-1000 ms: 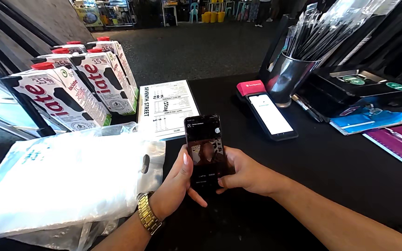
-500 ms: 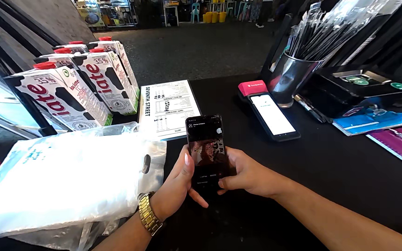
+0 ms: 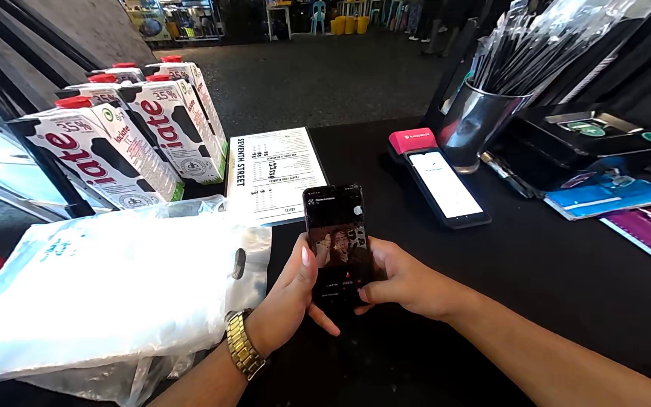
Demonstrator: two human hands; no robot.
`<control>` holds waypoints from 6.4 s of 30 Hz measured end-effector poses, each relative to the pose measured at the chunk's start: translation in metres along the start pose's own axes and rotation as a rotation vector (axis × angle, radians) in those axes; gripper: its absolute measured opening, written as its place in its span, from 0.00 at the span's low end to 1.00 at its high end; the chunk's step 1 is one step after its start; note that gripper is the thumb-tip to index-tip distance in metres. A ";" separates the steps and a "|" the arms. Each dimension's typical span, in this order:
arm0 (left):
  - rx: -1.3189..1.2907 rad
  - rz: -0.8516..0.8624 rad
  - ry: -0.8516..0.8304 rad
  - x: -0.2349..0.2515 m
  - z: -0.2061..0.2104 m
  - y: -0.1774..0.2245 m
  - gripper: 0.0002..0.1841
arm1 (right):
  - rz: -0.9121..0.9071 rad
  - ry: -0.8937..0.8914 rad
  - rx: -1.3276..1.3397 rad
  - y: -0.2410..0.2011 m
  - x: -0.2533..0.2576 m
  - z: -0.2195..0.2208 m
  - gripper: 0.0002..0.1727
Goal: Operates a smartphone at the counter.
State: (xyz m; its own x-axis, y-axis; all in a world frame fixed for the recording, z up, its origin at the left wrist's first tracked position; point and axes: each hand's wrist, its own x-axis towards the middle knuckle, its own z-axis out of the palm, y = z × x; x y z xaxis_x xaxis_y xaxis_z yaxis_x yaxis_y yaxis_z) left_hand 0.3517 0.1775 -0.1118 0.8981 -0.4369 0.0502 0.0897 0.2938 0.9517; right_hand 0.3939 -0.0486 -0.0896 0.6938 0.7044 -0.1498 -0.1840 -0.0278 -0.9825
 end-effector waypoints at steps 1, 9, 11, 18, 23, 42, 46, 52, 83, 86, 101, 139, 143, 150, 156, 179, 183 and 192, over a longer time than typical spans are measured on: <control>0.002 -0.002 0.005 0.000 0.000 0.000 0.52 | 0.002 -0.001 0.002 0.000 0.000 0.000 0.32; 0.005 0.007 0.018 0.000 0.001 0.001 0.52 | -0.010 -0.007 0.005 0.000 0.000 0.000 0.32; 0.003 0.008 0.010 0.000 0.001 0.001 0.52 | -0.006 -0.007 0.005 0.000 0.000 0.000 0.32; 0.000 0.010 0.007 0.000 0.000 0.000 0.52 | 0.002 -0.005 0.004 -0.001 0.000 0.001 0.32; -0.003 0.009 0.001 0.000 0.000 0.000 0.52 | -0.001 -0.008 0.010 0.000 0.000 0.000 0.32; -0.002 0.008 0.002 0.000 0.000 0.000 0.54 | -0.014 -0.014 0.003 0.001 0.000 0.000 0.32; -0.004 0.003 0.003 -0.001 0.001 0.000 0.54 | -0.016 -0.021 0.008 0.002 0.000 -0.001 0.32; -0.011 0.012 -0.003 0.000 0.000 0.000 0.53 | -0.007 -0.011 0.007 0.001 0.000 0.000 0.31; -0.028 0.012 -0.017 0.000 -0.001 -0.001 0.50 | -0.008 -0.018 0.013 -0.001 0.000 0.001 0.33; -0.035 0.012 -0.021 0.000 -0.001 -0.001 0.51 | -0.004 -0.016 0.015 -0.001 0.000 0.001 0.33; -0.024 0.009 -0.006 0.000 0.000 -0.001 0.54 | -0.012 -0.008 0.006 -0.001 -0.001 0.002 0.32; 0.093 0.122 0.080 0.001 0.002 -0.008 0.53 | -0.105 -0.042 -0.035 0.000 -0.001 0.002 0.35; 0.121 0.154 0.067 0.003 0.004 -0.008 0.48 | -0.106 -0.046 -0.046 0.000 -0.001 0.001 0.35; 0.140 0.142 0.059 0.003 0.009 -0.003 0.40 | -0.164 -0.065 -0.069 0.007 0.002 -0.001 0.36; 0.085 0.108 0.028 0.000 0.006 -0.006 0.51 | -0.225 -0.081 -0.045 0.011 0.006 0.001 0.36; 0.059 0.145 0.001 0.001 0.007 -0.004 0.54 | -0.219 -0.084 -0.046 0.009 0.006 0.001 0.42; 0.053 0.121 -0.002 0.001 0.006 -0.004 0.54 | -0.239 -0.085 -0.049 0.012 0.006 0.000 0.42; 0.063 0.087 -0.035 0.003 0.002 -0.004 0.57 | -0.279 -0.110 -0.049 0.014 0.008 -0.002 0.45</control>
State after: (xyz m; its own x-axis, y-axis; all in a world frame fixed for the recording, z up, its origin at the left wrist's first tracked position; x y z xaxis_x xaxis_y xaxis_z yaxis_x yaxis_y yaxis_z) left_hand 0.3529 0.1734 -0.1148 0.8857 -0.4416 0.1430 -0.0162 0.2784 0.9603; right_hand 0.3982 -0.0448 -0.1043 0.6329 0.7620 0.1370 0.0389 0.1454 -0.9886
